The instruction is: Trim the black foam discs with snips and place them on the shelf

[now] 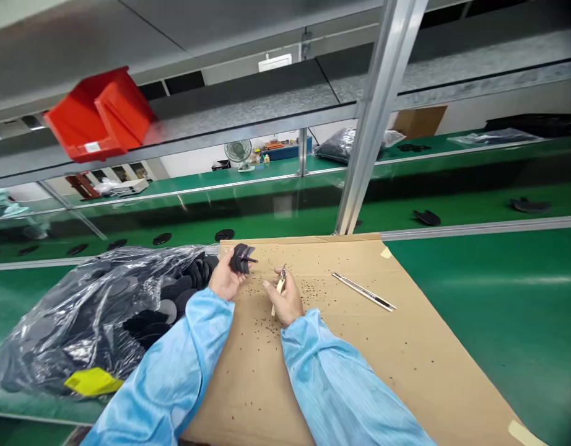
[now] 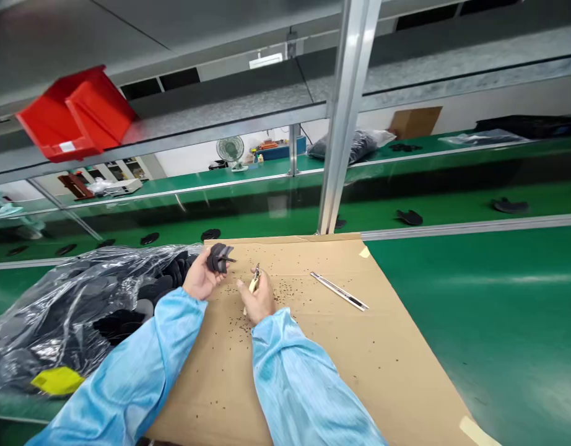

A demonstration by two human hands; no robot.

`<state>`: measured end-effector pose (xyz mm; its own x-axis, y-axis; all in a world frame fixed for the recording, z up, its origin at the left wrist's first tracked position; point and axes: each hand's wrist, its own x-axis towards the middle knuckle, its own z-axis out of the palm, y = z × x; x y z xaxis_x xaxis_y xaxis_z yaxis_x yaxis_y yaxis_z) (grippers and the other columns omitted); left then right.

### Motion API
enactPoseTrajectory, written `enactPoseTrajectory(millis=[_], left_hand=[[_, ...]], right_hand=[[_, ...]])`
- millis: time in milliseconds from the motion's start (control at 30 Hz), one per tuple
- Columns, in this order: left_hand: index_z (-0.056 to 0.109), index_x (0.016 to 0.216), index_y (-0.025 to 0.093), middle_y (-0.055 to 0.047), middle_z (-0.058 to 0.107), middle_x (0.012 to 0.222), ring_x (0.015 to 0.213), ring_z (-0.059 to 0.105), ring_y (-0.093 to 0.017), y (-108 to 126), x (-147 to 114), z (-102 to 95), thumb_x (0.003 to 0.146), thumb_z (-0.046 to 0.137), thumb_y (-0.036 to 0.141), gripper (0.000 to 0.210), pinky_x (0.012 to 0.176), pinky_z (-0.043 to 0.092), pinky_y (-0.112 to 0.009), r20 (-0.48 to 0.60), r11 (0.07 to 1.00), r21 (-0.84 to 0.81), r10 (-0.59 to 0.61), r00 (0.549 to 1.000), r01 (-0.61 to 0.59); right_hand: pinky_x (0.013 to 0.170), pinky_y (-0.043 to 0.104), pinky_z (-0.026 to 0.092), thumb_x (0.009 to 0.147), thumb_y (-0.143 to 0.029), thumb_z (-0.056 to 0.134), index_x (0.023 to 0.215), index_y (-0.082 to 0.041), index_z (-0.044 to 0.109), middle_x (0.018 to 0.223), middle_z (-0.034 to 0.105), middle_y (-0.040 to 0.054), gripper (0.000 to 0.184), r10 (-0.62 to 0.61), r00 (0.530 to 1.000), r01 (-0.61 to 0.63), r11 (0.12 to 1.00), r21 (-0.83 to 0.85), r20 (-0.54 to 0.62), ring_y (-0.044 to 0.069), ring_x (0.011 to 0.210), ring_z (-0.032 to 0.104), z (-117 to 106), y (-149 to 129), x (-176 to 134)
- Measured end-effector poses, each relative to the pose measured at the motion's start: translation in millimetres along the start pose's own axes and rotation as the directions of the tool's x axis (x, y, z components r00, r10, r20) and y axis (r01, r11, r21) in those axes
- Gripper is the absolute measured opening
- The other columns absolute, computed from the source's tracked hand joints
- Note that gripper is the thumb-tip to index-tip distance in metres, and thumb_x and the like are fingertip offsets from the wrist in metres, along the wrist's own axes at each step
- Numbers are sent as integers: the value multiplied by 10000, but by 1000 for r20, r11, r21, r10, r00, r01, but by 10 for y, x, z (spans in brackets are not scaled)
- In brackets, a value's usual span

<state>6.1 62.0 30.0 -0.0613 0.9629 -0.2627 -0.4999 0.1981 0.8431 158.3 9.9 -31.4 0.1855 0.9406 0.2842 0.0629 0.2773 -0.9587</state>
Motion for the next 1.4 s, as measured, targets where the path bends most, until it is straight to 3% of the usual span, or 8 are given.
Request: enactPoseTrajectory(millis=[133,233,433,633,833,1000,1233,1400], left_hand=[[588,967,161,-38,622,761,585,575,-101,-207,-374,-260,791,654,322,247,486,443,-187,-51,991,-115,56,997,-61],[574,1051,210,-16,633,851,620,584,-89,-349,-493,-361,693,762,271,409,517,453,-176,-36,979,-130,153,987,-157],[625,1055,182,-66,645,1062,901,620,-155,-476,-575,-335,663,785,212,425,716,494,-222,140,980,-167,129,982,-105],[676,915,95,-124,655,1050,1037,585,-229,-545,-607,-274,612,793,139,328,948,439,-334,324,990,-144,56,944,-9],[617,1052,149,-99,644,1047,876,643,-197,-514,-585,-328,654,651,25,418,789,521,-322,277,982,-107,-119,953,154],[584,1104,83,-133,653,923,725,658,-213,-427,-592,-356,826,555,342,381,605,542,-302,407,927,-171,-243,881,335],[566,948,139,-17,592,770,578,546,-87,-534,-554,-344,684,751,164,323,426,412,-158,194,988,-117,-80,978,104],[498,938,162,-44,590,773,550,515,-100,-462,-495,-389,744,696,212,282,386,322,-151,152,976,-205,-39,988,70]], right_hand=[[735,330,490,792,-403,584,1205,-181,507,907,581,50,475,-59,998,60,998,-17,32,180,755,571,-32,-111,-76],[854,368,469,816,-367,558,1226,-164,505,1013,592,89,461,-159,986,162,986,-49,56,210,900,584,-54,-181,-124],[760,333,495,830,-360,564,1122,-163,555,866,627,47,352,-141,981,154,983,-95,135,181,749,592,-71,-249,-176],[730,310,500,806,-334,597,1031,-182,569,850,640,37,273,-112,982,121,991,-52,151,175,744,604,-58,-212,-181],[759,314,502,784,-277,594,968,-188,574,848,632,30,206,-175,984,178,981,-83,40,172,780,603,-61,-214,-160],[799,326,503,795,-240,579,998,-191,575,903,638,46,209,-243,970,244,960,-135,25,179,830,610,-48,-209,-174],[857,328,464,847,-236,537,1122,-203,563,999,617,65,278,-348,918,391,870,-301,188,197,937,579,-64,-255,-206],[771,311,450,822,-226,537,1068,-199,596,893,622,58,255,-316,899,436,710,-553,303,206,826,571,-129,-252,-173]])
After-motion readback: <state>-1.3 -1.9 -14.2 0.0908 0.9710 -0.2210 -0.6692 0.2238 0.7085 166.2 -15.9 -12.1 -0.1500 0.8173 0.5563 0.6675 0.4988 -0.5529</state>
